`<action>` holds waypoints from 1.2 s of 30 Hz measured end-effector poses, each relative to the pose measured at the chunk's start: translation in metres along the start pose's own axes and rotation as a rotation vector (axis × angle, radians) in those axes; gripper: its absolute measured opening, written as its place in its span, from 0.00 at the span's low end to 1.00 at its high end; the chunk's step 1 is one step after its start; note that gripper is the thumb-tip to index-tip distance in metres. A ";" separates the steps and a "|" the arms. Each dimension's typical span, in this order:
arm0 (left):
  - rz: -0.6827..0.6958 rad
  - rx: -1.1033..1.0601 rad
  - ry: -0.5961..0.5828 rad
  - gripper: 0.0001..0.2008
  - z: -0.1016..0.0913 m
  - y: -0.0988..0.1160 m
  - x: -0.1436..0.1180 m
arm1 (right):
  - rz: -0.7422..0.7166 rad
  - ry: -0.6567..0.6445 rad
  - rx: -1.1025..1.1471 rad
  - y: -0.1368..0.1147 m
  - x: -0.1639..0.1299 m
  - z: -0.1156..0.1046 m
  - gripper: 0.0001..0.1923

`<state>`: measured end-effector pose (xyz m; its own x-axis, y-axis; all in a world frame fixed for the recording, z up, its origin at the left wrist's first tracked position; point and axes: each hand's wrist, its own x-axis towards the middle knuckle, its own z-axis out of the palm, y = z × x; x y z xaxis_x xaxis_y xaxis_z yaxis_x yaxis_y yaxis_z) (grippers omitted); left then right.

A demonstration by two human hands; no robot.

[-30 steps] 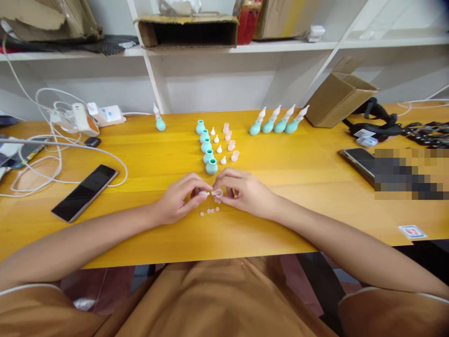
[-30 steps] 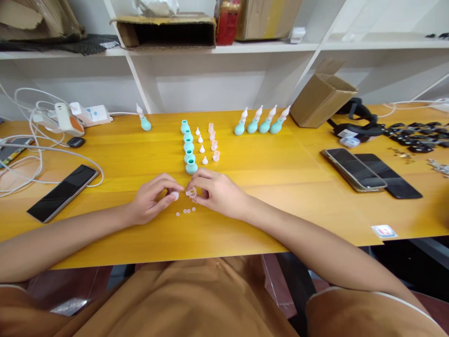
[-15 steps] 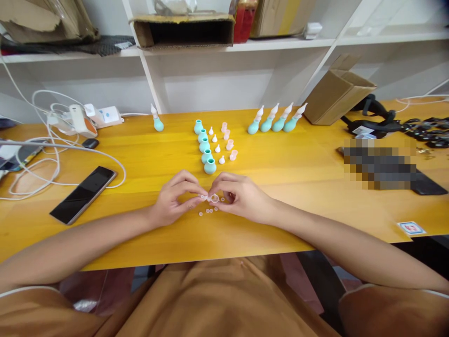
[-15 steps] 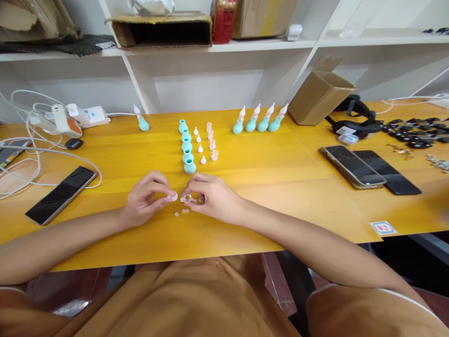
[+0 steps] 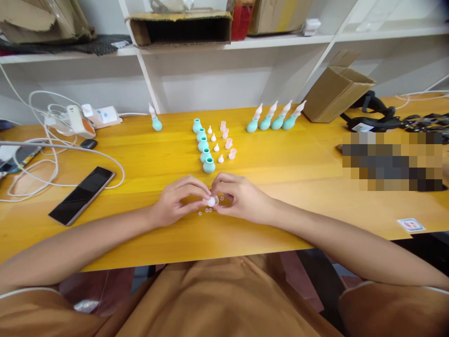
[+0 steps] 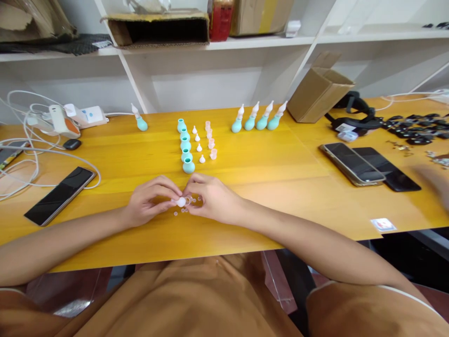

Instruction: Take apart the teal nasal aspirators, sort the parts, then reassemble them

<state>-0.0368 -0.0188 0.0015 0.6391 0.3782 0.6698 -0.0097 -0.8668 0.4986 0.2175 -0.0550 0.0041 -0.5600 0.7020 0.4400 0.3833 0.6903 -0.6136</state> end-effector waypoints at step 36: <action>-0.075 0.118 0.124 0.09 0.002 -0.003 0.001 | -0.003 0.160 -0.055 -0.008 0.005 -0.004 0.05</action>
<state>-0.0348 -0.0170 -0.0003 0.5345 0.4739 0.6998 0.1291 -0.8641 0.4865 0.2148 -0.0565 0.0138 -0.4386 0.7159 0.5433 0.4241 0.6979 -0.5772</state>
